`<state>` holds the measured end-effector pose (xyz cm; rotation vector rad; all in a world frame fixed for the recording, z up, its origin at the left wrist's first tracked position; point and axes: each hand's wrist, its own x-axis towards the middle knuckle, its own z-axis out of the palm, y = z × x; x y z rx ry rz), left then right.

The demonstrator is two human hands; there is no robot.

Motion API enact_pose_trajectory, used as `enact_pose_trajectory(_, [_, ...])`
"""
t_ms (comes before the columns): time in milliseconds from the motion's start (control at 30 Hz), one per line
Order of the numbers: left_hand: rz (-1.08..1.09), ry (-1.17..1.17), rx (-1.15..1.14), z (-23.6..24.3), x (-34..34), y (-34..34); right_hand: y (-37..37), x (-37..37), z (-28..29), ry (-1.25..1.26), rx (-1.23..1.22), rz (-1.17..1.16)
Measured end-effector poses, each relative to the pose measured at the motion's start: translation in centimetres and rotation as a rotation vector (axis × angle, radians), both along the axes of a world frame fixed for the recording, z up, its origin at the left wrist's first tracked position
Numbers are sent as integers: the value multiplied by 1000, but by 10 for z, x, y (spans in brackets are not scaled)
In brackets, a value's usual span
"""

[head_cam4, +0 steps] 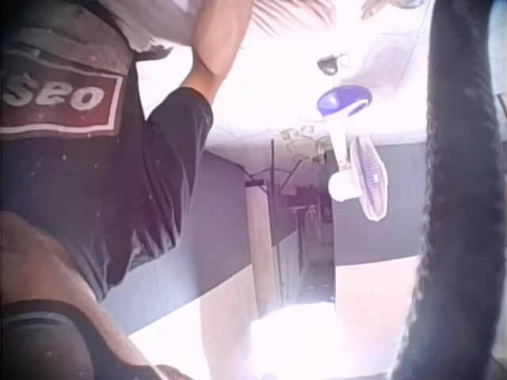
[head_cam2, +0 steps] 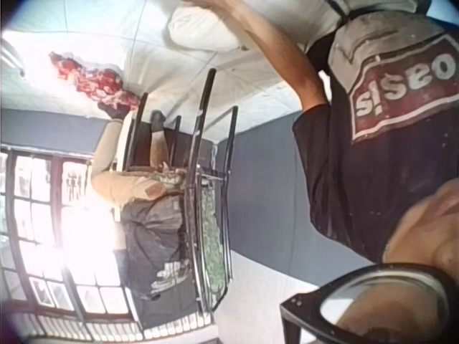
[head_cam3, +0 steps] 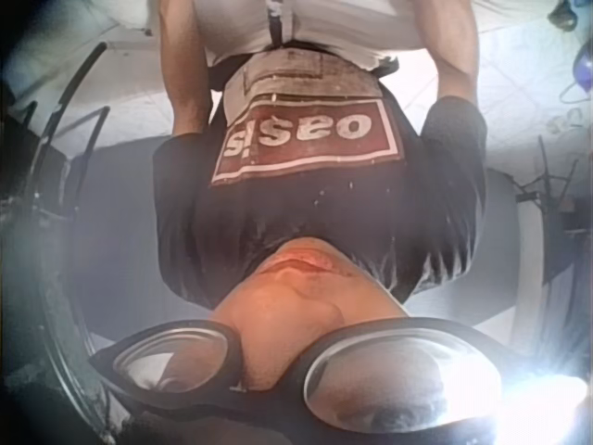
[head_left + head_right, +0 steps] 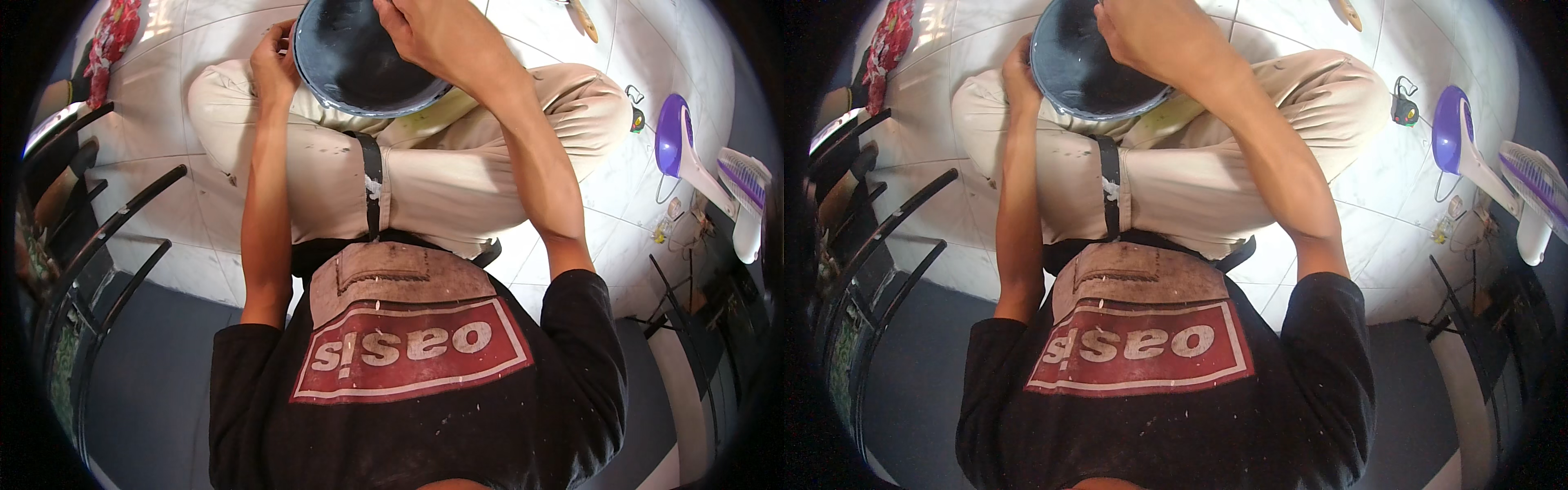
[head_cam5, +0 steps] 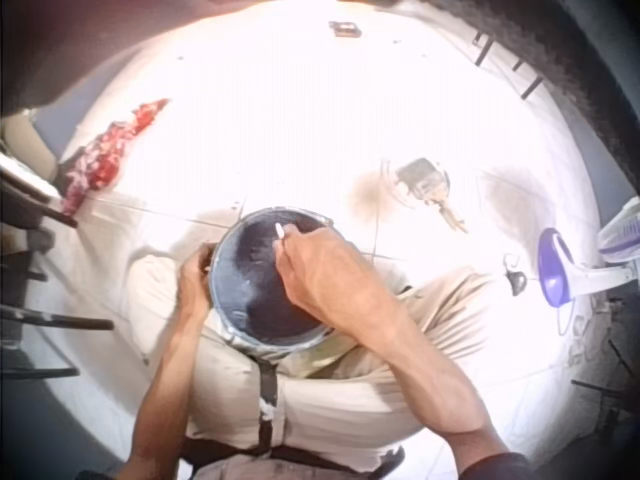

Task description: The person sits on the floor and stirs dark paint in a bucket with a stick. They then pick up a paintbrush, dip it into the paint, and apply paint to a nearby door.

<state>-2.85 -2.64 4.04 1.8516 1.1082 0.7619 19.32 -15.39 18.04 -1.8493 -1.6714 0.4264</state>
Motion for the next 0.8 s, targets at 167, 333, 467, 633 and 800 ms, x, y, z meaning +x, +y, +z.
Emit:
enact_pose_trajectory(167, [23, 74, -9, 5, 2, -3, 3, 1, 7, 90, 138, -61])
enact_pose_trajectory(333, [-19, 59, 40, 2, -2, 1, 1, 2, 24, 420, -224, -52])
enact_pose_trajectory(467, [2, 55, 8, 0, -1, 0, 3, 4, 0, -102, 116, -59])
enact_pose_trajectory(633, [1, 83, 30, 2, -2, 0, 2, 7, 21, 417, -134, -62])
enact_pose_trajectory(800, [-23, 43, 34, 0, -2, 2, -2, 9, 26, 210, -141, -34])
